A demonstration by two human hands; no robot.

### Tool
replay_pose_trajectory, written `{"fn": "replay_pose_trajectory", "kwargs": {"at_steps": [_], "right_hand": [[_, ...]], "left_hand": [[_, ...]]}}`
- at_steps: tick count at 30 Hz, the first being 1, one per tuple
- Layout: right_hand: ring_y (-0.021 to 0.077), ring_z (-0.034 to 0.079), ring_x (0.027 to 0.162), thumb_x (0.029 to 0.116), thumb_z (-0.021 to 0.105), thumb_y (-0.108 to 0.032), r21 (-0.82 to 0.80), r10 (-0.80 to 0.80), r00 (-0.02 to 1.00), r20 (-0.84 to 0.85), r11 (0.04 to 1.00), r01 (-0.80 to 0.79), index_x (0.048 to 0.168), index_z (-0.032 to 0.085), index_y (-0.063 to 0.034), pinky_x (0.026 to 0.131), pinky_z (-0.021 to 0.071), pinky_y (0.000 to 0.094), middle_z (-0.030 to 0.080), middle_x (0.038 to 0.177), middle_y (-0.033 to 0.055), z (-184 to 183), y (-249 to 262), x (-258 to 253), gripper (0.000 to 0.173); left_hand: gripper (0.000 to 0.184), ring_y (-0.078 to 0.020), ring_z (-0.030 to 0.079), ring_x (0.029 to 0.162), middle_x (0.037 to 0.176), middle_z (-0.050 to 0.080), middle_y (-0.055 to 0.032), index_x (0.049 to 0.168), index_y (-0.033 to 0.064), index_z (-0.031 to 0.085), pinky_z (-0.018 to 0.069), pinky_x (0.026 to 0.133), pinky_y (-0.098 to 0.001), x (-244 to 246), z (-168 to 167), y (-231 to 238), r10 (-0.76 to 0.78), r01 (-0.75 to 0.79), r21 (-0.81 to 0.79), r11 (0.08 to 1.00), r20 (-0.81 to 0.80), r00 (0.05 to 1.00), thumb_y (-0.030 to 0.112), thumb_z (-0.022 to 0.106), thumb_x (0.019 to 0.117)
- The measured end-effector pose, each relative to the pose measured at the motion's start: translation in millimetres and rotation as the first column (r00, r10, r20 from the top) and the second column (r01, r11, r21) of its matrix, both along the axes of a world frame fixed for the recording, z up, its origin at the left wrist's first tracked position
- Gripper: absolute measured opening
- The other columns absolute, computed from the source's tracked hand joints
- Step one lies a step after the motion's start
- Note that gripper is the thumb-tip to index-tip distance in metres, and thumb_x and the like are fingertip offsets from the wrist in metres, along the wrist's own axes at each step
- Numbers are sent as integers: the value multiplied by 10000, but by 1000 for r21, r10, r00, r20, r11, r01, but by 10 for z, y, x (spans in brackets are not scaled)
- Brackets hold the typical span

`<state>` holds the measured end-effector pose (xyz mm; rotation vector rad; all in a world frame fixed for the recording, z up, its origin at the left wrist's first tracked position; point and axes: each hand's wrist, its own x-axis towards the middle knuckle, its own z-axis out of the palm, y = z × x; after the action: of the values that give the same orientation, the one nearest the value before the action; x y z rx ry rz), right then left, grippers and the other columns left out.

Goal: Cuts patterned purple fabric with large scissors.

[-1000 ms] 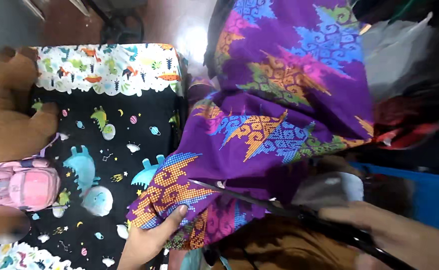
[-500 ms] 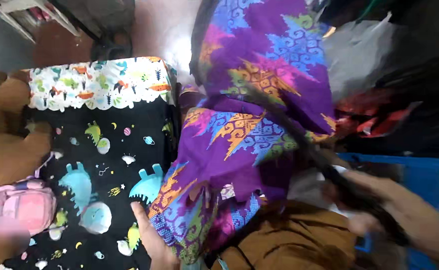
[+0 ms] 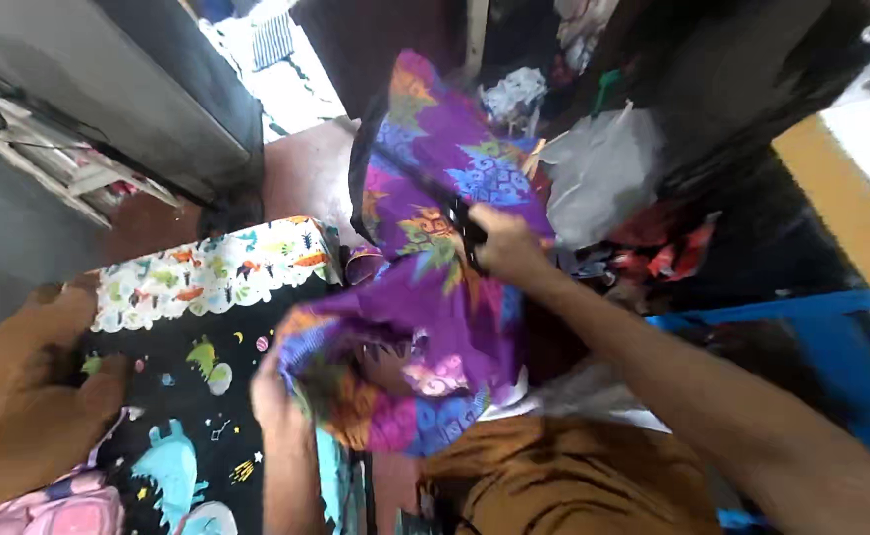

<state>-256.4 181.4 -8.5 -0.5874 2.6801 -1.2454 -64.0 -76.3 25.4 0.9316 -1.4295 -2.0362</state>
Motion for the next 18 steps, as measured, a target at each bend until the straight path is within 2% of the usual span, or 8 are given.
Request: {"fn": "replay_pose_trajectory", "kwargs": {"at_steps": [2,4,7,10,12,14,16,18], "right_hand": [[320,667,894,965,656,-187,-173,-73,995,-64,983,60,1174,608,52,813,536,536,669,983,213,530,9,-378,321],[115,659,824,956,656,-183,-382,-137,981,-136,921,75,1152,589,16,774,573,330,664,951,73,1059,178,-628,287],[43,683,797,952,683,-130,-580,-221,968,-118,807,113,1017,631,-55,769,603,241,677,879,-45,1583,644,-647,112],[-6,657,813,946,671,-118,-536,-277,953,-123,826,171,1013,549,-139,804,581,210,651,899,-119,1500,1178,-392,141],[-18,655,773,933,675,-140,-451,-254,962,-98,873,185,1015,499,-167,743,580,205,660,893,-136,1126,1486,-291,196],[19,645,775,943,662,-124,-324,-296,954,45,899,295,1064,504,-78,747,581,239,633,917,-49,723,1617,-143,205],[107,642,800,953,659,-109,-199,-361,912,194,896,397,1153,543,25,751,579,324,633,968,76,300,1668,-60,267],[186,638,838,961,658,-118,-101,-404,877,259,892,441,1170,561,46,776,564,412,639,994,141,-87,1717,7,283]], "left_hand": [[412,-72,702,795,838,711,7,992,108,625,610,696,-276,-289,535,-5,-63,92,73,993,-330,942,184,234,1099],[390,-157,709,956,989,721,-63,1071,72,647,607,842,-376,-309,902,76,-168,250,60,967,-587,792,194,277,1080],[202,-153,730,942,982,750,-86,1024,37,728,613,852,-344,-116,990,364,-257,395,39,918,-701,665,125,551,982],[164,-140,749,924,961,773,-87,962,38,776,619,845,-311,107,613,640,-239,509,304,805,-619,748,30,677,831],[156,-175,755,872,904,767,-100,888,51,765,631,800,-356,283,210,775,-130,377,569,730,-427,895,26,616,846],[388,-195,748,830,858,750,-75,865,117,683,632,734,-409,397,-53,962,-53,145,697,702,-152,987,251,350,1013],[549,-182,732,787,818,726,-37,909,168,645,625,692,-428,434,-190,1154,-84,11,695,719,71,994,535,258,1040],[797,-218,721,967,1030,729,-64,1215,158,604,612,828,-482,483,-295,1270,-256,126,676,726,95,962,815,246,940]]}}
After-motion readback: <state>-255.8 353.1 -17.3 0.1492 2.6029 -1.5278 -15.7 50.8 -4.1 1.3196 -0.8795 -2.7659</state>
